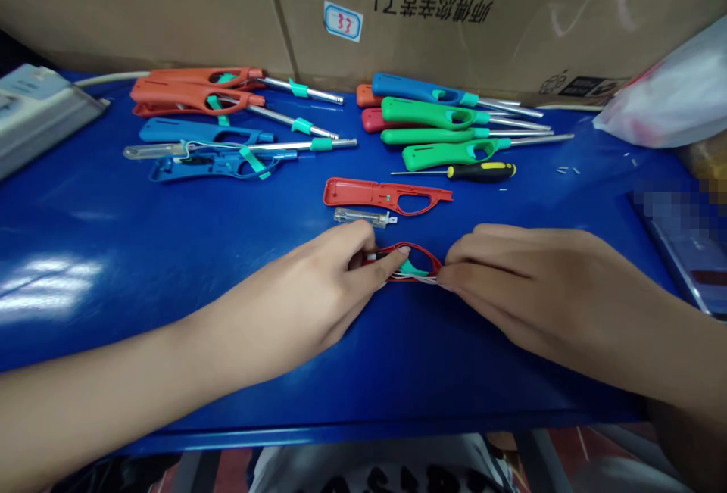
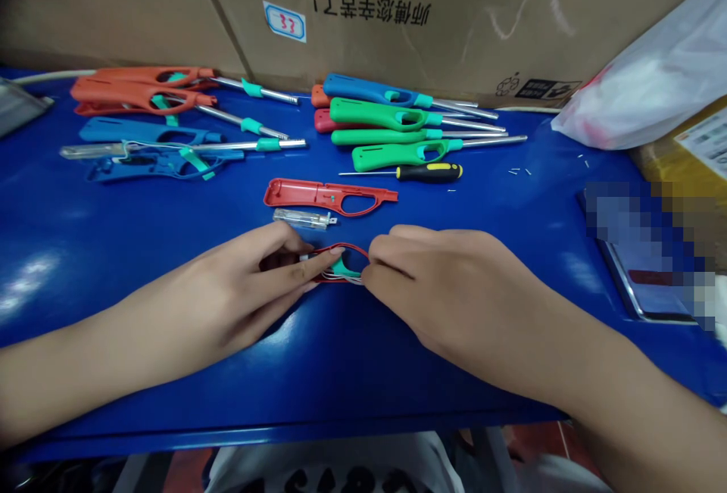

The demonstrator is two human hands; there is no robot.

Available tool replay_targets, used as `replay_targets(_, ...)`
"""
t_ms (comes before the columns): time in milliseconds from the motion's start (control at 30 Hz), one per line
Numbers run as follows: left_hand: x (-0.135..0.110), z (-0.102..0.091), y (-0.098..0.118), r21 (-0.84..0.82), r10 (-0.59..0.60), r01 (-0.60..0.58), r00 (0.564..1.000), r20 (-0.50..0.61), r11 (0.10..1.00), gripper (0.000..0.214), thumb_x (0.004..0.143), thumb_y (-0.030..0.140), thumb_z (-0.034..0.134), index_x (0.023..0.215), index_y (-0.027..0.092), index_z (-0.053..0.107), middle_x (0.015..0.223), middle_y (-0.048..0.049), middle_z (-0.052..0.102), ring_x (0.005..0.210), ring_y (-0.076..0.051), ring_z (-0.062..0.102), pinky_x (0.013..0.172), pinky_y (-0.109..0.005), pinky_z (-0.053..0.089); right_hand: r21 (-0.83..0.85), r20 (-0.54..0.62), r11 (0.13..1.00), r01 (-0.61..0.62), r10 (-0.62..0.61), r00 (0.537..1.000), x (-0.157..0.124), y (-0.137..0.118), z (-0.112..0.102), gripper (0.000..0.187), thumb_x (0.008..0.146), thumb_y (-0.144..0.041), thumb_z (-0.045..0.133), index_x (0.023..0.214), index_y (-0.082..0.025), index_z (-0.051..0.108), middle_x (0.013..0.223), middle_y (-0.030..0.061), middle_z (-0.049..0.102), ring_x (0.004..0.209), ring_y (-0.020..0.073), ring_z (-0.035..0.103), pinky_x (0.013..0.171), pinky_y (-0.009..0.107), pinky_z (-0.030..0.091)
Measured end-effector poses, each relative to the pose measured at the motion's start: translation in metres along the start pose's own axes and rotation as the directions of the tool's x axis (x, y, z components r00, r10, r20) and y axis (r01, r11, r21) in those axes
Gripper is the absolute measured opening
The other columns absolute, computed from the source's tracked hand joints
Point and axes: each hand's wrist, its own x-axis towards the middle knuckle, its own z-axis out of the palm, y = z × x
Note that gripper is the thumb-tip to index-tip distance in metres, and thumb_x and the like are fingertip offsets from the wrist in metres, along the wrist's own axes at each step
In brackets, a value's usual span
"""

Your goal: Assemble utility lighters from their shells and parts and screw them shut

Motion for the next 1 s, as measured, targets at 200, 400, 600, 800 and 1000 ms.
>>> replay_targets(200,0.0,0.001,0.0,0.002,0.002,-0.002,1.0,-0.009,1.0,0.036,0.108,0.027,0.044,0.133,0.013,0.065,0.101,-0.0112,0.058,0.081,-0.017,0.059,0.07,-0.03,0.054,0.01,0.033,0.998,0.062,-0.062,0.998,0.0,-0.001,-0.002,0.027,0.103,-0.02,0.046,0.109,-0.022,0.073,0.1,0.006,0.074,0.09,0.0193,0.065,0.075,0.032,0.049)
replay_targets(400,-0.001,0.002,-0.001,-0.017,-0.006,0.006,1.0,-0.006,1.0,0.036,0.107,0.025,0.047,0.138,0.016,0.062,0.104,-0.011,0.058,0.084,-0.018,0.06,0.074,-0.031,0.055,0.029,-0.078,0.995,-0.093,0.095,0.992,0.011,-0.007,0.005,0.025,0.104,-0.028,0.05,0.106,-0.022,0.074,0.105,0.0057,0.073,0.091,0.0189,0.066,0.073,0.032,0.049)
replay_targets(600,-0.002,0.001,-0.003,0.016,0.037,-0.036,0.997,-0.068,0.999,0.042,0.104,0.02,0.053,0.146,0.012,0.054,0.107,-0.012,0.064,0.092,-0.02,0.065,0.082,-0.033,0.058,0.019,-0.095,0.998,-0.063,0.065,0.993,0.014,-0.01,0.014,0.025,0.103,-0.022,0.05,0.102,-0.019,0.075,0.097,0.0057,0.074,0.086,0.018,0.067,0.071,0.03,0.049)
replay_targets(800,-0.002,-0.003,-0.002,0.084,0.072,-0.058,0.981,-0.181,0.995,0.037,0.099,0.02,0.063,0.134,0.009,0.061,0.099,-0.0078,0.073,0.087,-0.02,0.07,0.079,-0.032,0.059,0.001,-0.054,0.998,-0.065,0.065,0.996,0.018,-0.014,0.011,0.03,0.103,-0.017,0.046,0.096,-0.018,0.075,0.093,0.0061,0.076,0.085,0.0202,0.07,0.069,0.031,0.049)
replay_targets(1000,-0.003,-0.009,-0.001,0.109,0.065,-0.049,0.987,-0.149,0.993,0.027,0.098,0.022,0.064,0.122,0.011,0.07,0.104,-0.0087,0.076,0.091,-0.023,0.071,0.08,-0.037,0.061,-0.073,-0.08,0.997,0.014,-0.02,0.997,0.016,-0.012,0.013,0.029,0.101,-0.014,0.046,0.098,-0.015,0.075,0.093,0.0077,0.075,0.081,0.0206,0.068,0.066,0.031,0.048)
